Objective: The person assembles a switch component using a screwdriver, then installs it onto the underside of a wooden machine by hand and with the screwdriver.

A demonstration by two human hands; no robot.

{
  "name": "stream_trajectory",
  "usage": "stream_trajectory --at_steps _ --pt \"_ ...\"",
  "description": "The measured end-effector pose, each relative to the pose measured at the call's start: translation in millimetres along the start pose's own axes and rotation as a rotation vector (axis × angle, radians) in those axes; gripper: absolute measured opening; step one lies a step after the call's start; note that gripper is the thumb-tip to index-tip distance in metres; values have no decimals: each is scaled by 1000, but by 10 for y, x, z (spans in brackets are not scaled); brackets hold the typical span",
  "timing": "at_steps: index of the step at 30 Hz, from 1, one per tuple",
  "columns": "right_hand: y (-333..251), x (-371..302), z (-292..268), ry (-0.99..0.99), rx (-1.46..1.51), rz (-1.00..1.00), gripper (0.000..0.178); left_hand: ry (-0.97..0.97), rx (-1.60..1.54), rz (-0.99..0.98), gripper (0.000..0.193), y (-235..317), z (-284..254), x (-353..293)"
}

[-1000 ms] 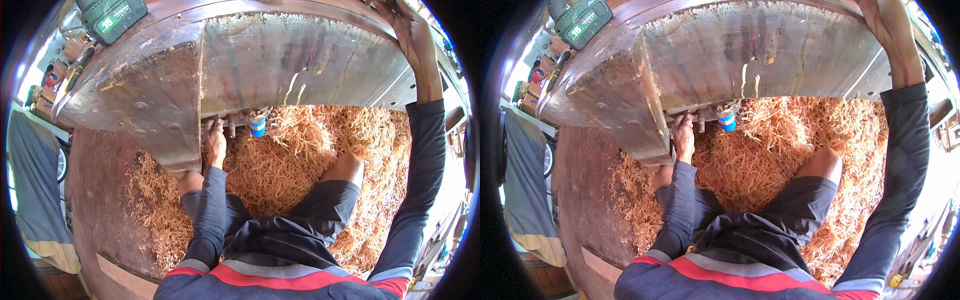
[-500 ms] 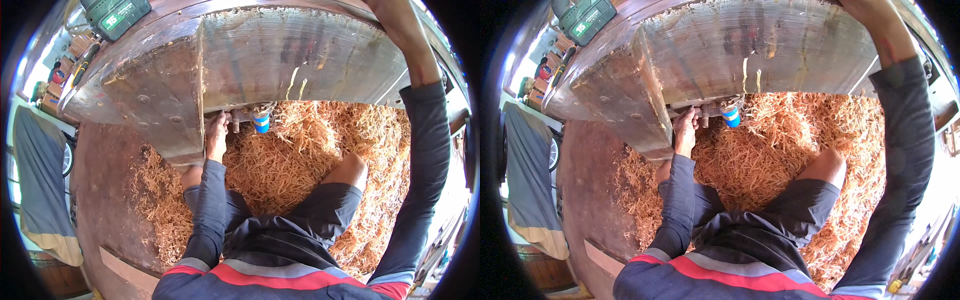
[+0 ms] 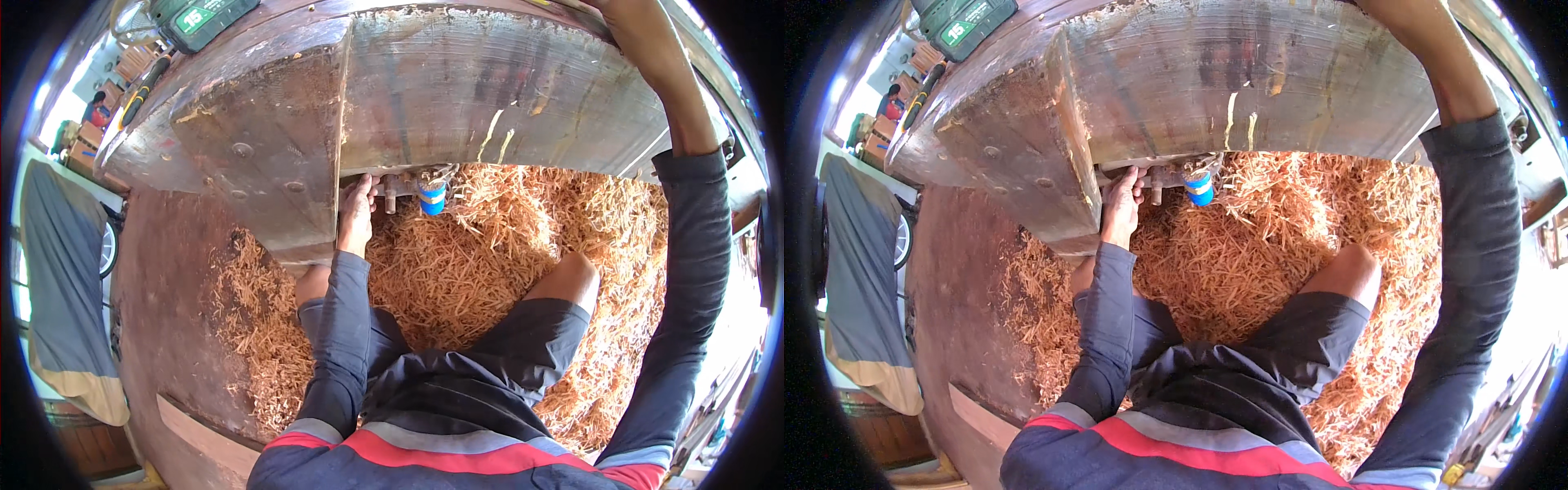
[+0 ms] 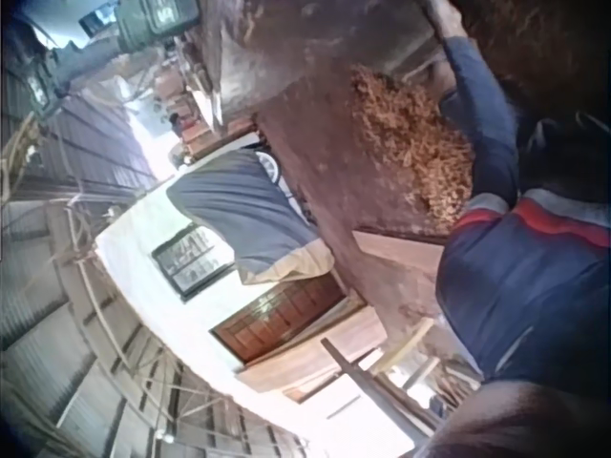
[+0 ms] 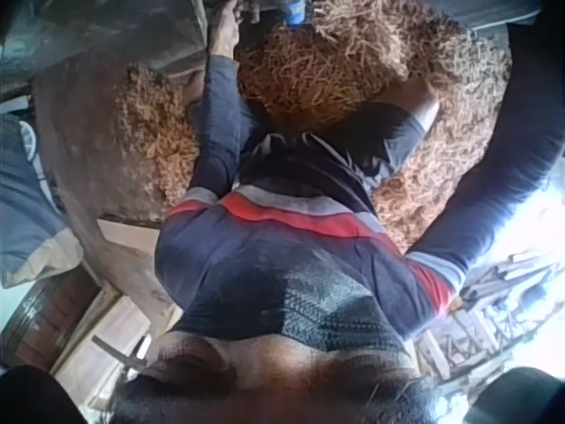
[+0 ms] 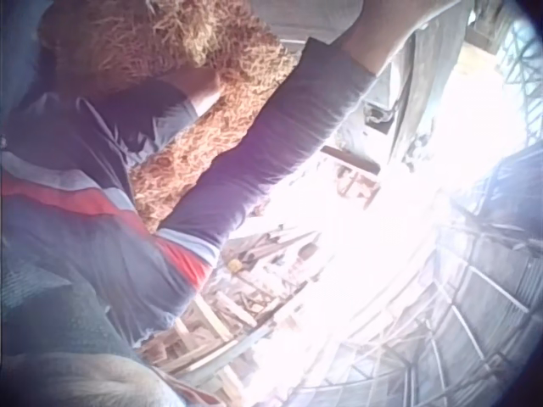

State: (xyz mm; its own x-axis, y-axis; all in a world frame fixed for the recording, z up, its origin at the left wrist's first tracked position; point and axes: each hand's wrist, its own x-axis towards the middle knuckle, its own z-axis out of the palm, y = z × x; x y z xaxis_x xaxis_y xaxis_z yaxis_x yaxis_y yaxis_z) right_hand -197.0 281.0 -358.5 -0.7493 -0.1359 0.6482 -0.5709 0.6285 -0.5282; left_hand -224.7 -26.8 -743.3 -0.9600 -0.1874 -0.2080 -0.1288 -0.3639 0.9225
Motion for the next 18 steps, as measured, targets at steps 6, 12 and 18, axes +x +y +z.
stream_trajectory --at_steps 6,12,18 --pt "-153 32 28 1 96 115 21 245 -3 88 22 -94 69 44" --pt "-59 -13 -10 -8 122 110 21 205 196 350 20 -24 193 -104" --pt "44 -52 5 33 17 -50 21 116 173 256 19 253 429 -394"
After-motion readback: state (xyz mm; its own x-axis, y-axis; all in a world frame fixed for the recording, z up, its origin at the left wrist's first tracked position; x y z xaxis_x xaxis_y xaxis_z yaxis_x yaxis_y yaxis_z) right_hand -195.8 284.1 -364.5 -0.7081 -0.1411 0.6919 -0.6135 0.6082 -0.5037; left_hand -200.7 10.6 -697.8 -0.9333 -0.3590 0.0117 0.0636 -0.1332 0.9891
